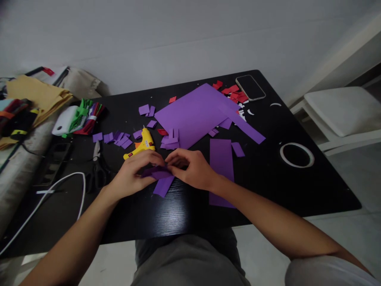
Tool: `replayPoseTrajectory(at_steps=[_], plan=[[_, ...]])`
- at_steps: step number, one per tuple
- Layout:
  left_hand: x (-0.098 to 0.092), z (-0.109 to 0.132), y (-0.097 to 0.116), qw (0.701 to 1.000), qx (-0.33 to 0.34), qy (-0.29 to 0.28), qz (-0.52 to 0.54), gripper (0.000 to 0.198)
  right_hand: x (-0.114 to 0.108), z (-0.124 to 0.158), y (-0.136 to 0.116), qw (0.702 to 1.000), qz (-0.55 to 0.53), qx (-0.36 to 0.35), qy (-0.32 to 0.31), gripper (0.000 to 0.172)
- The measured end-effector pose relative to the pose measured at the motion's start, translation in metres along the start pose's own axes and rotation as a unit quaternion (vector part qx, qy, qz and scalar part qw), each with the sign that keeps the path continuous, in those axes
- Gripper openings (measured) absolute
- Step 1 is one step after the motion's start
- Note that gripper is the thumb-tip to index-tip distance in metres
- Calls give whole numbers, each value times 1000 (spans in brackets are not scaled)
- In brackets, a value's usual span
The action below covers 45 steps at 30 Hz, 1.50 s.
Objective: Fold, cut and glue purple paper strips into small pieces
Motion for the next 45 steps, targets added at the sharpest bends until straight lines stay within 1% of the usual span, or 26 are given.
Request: replayPoseTrajectory(at_steps=[6,11,16,21,33,38,41,45], plan=[[1,0,0,1000,-6,-3,-21,9,-1,3,-5,997,67,-50,4,12],[1,2,1,1000,-10,15,-10,9,-2,3,-6,996,71,-61,0,9],[1,1,2,999,-8,38,-19,8,-2,2,-7,997,60,-42,4,8],[0,1,2,998,-1,51,-34,8,-3,0,-5,999,43,-23,7,10],[1,2,2,997,-40,46,-39,11,-3,2,-3,997,70,-41,14,9],[0,0,4,998,-26,52,-37,7,-2,2,-4,998,44,-37,22,10],[0,-1,5,998,-21,48,-37,9,-3,1,-4,999,33,-25,13,10],[1,-1,5,998,-35,45,-34,10,-3,0,-2,1000,29,6,-1,8]])
Point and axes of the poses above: each hand's wrist, its own z-axis away from the middle knuckle, its own x-axis out of the palm, y = z × x, the point moved 2 cm from there along -z, towards the middle knuckle, and after that the axes turned 6 degrees about x, right-handed, at the moved point
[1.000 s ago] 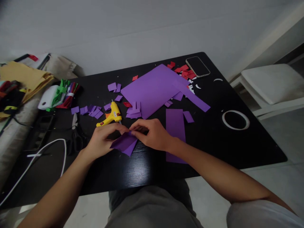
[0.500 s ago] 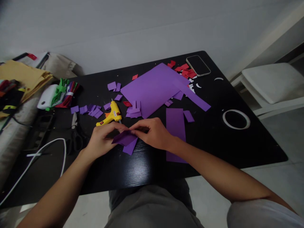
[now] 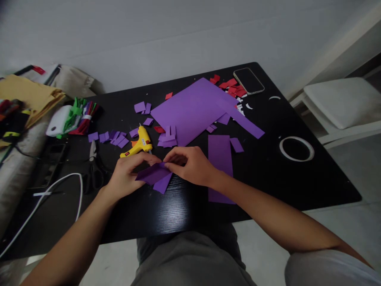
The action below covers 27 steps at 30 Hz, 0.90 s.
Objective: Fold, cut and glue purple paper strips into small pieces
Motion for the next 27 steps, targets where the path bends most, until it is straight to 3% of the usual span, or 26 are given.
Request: replayPoseTrajectory(at_steps=[13,19,27], plan=[[1,2,-3,1000,29,-5,-2,5,-2,1,-4,1000,27,-1,-2,7],[1,3,-3,1000,15,-11,5,17,-1,0,-3,1000,23,0,-6,7],[2,2,-3,999,-6,-18,48,14,-1,1,-2,1000,-1,-2,-10,9]])
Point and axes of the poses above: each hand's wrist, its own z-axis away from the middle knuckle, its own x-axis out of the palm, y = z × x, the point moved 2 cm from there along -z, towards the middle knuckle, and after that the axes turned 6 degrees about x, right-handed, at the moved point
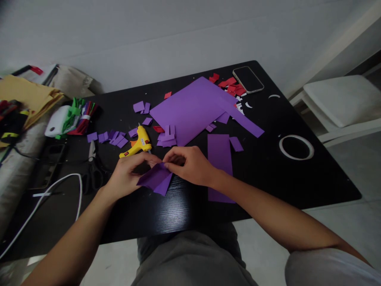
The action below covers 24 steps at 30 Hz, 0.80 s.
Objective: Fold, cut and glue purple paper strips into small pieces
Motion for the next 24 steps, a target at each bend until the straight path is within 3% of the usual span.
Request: replayPoseTrajectory(at_steps=[4,9,12,16,24], plan=[[0,2,-3,986,-84,-66,129,31,-3,-1,-2,1000,-7,18,-18,21],[0,0,-9,952,-203,-60,222,20,-2,0,-4,993,-33,64,-98,25],[6,-1,-9,928,-259,-114,241,25,0,1,-3,985,-28,97,-140,26],[17,2,-7,892,-298,-199,276,21,2,2,-1,974,-16,122,-191,27],[23,8,-9,864,-322,-276,271,9,5,5,1,959,0,137,-250,26]])
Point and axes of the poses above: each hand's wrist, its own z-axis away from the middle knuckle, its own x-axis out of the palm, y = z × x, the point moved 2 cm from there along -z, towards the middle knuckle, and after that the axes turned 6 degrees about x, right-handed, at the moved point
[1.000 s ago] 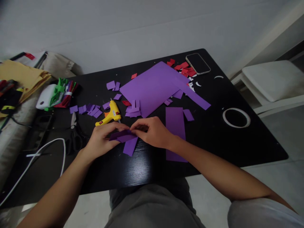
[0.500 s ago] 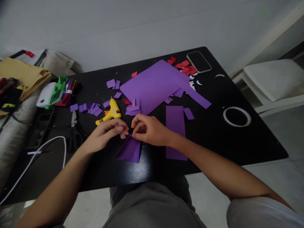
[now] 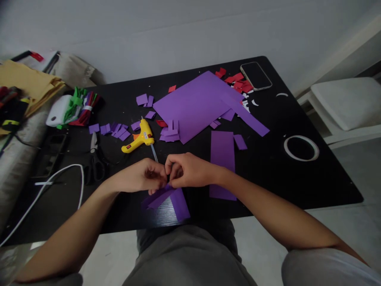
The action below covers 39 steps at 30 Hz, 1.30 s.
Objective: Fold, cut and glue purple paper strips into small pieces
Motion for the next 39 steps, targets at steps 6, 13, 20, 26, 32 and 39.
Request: replayPoseTrajectory(at_steps=[6,13,20,26,32,39], plan=[[4,2,-1,999,-22,-35,-11,8,2,0,2,999,31,7,-30,14],[4,1,-2,998,-32,-48,12,5,1,1,3,998,56,10,-38,15],[5,2,-3,998,-36,-57,16,5,2,1,3,997,48,9,-55,16],[5,4,2,998,-37,-52,11,7,2,1,4,998,33,16,-61,14],[5,5,4,999,-4,-53,-13,9,1,2,0,997,4,38,-69,14],[5,7,7,999,-11,-50,10,10,1,6,-4,998,-20,34,-58,25]])
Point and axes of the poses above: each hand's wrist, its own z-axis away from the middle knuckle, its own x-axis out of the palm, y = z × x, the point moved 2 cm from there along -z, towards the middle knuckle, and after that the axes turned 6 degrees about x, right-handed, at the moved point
